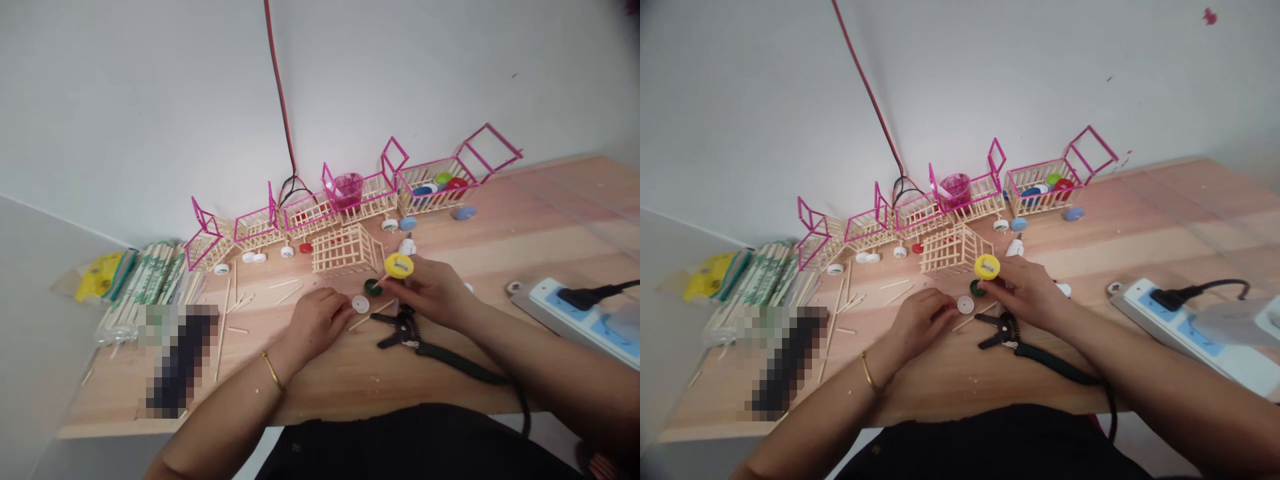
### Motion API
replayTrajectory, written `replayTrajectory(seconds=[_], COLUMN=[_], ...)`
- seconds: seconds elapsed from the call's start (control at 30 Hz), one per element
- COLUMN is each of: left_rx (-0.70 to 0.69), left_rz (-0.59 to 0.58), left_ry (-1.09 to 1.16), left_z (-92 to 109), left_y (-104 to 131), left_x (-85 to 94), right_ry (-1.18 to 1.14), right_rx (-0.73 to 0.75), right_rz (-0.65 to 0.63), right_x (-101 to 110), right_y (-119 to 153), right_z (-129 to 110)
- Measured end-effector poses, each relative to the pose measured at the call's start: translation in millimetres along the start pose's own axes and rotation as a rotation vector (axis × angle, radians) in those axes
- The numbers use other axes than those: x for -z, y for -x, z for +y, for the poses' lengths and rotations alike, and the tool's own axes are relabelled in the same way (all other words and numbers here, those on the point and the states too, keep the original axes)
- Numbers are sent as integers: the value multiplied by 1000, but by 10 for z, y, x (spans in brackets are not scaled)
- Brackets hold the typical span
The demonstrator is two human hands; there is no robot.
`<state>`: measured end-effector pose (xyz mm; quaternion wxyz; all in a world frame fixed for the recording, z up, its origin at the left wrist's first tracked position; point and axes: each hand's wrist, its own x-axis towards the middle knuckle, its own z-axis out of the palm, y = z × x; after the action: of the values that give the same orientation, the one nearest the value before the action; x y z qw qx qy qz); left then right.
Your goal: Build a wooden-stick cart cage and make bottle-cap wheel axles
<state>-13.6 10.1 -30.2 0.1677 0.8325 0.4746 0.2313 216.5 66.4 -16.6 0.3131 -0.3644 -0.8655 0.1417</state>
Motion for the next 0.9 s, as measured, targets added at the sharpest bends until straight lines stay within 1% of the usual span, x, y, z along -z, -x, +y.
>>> replayTrajectory(seconds=[0.1, 0.17, 0.37, 0.47, 0.73, 0.83, 0.9], left_rx=[-2, -1, -1, 1, -2, 1, 9], left_rz=[-2, -5, -9, -10, -11, -11, -15], left_ry=[2, -2, -19, -13, -18, -1, 7], left_z=[0, 1, 5, 3, 5, 8, 11], left_y=[0, -1, -4, -1, -1, -1, 0], left_x=[1, 1, 4, 3, 4, 6, 10], right_ry=[-45, -49, 29, 38, 40, 21, -31], right_rx=[-57, -56, 64, 83, 70, 42, -10], right_rz=[24, 33, -16, -32, -35, -5, 30], right_x=[24, 20, -45, -52, -46, -25, 5], right_y=[11, 14, -3, -10, -7, -4, -4], right_z=[-1, 7, 33, 38, 38, 23, 4])
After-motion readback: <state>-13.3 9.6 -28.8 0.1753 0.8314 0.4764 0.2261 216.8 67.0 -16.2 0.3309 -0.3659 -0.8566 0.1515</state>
